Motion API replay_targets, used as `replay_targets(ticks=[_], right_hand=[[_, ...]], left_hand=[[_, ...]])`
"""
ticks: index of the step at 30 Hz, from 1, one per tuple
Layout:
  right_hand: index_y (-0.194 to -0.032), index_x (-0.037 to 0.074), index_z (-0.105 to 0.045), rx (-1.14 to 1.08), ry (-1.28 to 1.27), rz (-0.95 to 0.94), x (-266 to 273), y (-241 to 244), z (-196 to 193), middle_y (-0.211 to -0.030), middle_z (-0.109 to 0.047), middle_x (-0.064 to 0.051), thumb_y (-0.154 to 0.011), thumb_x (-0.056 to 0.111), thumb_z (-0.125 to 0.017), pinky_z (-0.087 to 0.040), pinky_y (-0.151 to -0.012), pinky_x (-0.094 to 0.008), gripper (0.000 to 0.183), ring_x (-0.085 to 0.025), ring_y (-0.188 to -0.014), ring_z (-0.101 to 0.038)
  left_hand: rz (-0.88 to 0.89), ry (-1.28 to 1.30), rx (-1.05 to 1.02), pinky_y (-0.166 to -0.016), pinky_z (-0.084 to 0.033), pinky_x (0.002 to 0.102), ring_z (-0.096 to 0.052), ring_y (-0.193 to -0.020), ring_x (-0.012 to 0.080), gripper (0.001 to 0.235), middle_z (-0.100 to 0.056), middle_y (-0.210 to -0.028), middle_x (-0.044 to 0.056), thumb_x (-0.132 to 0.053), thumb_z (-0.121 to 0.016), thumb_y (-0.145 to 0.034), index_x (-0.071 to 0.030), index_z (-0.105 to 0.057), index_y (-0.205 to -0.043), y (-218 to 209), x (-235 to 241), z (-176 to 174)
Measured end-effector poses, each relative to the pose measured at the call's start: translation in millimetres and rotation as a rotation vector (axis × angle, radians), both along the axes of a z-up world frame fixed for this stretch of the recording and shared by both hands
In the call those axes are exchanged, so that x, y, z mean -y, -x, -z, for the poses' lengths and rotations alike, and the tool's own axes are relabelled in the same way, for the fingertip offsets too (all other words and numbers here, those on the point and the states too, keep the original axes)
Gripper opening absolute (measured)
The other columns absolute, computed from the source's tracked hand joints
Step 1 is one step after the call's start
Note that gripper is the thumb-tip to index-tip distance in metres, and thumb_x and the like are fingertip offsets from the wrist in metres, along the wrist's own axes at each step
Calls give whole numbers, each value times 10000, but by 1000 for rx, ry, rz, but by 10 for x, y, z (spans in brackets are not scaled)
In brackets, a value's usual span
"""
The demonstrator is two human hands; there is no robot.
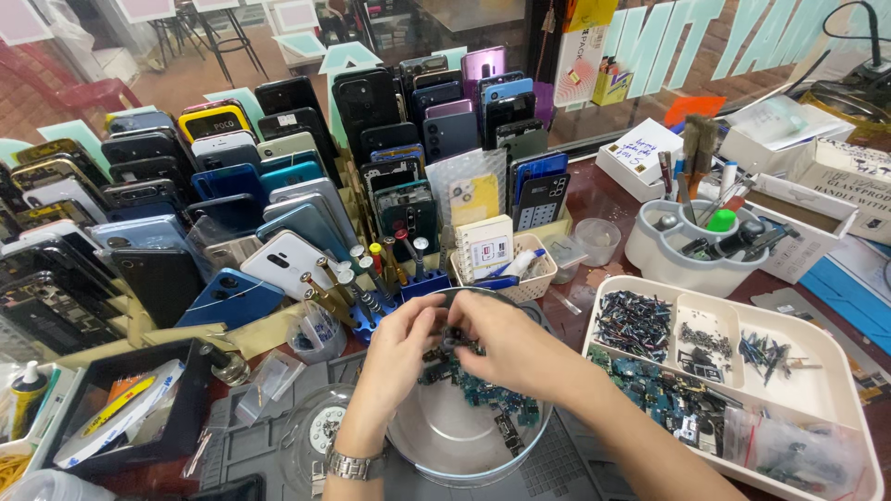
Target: The person sorts small electronic components from a metal bowl into a compartmentalized tray. They handle the components by hand, placing them into specific sections of the tray. The person also briefly handles a white smartphone and a screwdriver.
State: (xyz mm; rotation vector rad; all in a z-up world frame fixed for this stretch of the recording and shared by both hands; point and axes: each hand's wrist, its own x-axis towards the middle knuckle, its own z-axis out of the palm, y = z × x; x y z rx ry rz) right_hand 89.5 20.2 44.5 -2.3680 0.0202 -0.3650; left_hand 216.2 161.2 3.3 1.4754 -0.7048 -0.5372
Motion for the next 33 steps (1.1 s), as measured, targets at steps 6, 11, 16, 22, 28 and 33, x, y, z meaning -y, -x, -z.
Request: replay_targets(ticks=[6, 11, 16, 22, 28, 33], right_hand=[[-1055, 21, -568, 154, 18, 177, -3, 174, -176, -907, -657, -129, -791, 117, -748, -549, -732, -373, 334, -249, -823, -690], [-1083, 33, -574, 129, -20, 208, 3, 289, -230, -916, -678, -102, -802, 166, -783, -556, -749, -355, 374, -222, -848, -704], [-1224, 89, -636, 221, 36, 88, 37, 470, -254, -1070, -677, -93, -848, 101, -730, -544, -827, -357, 388, -249, -998, -663], [-1138, 57, -647, 272, 106, 110, 128, 721, -288, -1114, -667, -91, -823, 109, -750, -537, -881, -358, 335, -264, -1063, -653], [-1062, 50, -658, 194, 130, 193, 382, 1103, -373, -1019, -650, -88, -759, 135, -810, -520, -794, -355, 349, -242, -937, -640], [-1002, 46, -647, 160, 117, 237, 707, 1594, -455, -963, -671, -66, -771, 138, -798, -545, -748, -329, 291, -210, -862, -673]], left_hand=[[154, 78, -243, -793, -603, 302, -745, -866, 173, 305, -764, -982, 143, -148, -658, -954, 59, -691, -1175, 61, 9, -44], [169, 101, -224, -782, -616, 301, -755, -842, 172, 268, -780, -944, 122, -128, -673, -936, 61, -706, -1124, 70, 31, -35], [202, 108, -167, -751, -616, 302, -750, -808, 169, 246, -763, -912, 106, -120, -675, -943, 67, -711, -1098, 112, 83, -4], [208, 77, -103, -723, -600, 274, -739, -777, 140, 251, -766, -884, 92, -107, -676, -928, 48, -720, -1121, 381, 188, -147], [187, 59, 17, -694, -614, 242, -718, -746, 101, 240, -759, -871, 72, -58, -710, -885, 44, -704, -1101, 879, 487, -292], [213, 68, 106, -657, -586, 231, -702, -731, 94, 224, -749, -858, 78, -54, -736, -870, 33, -678, -1067, 1384, 944, -247]])
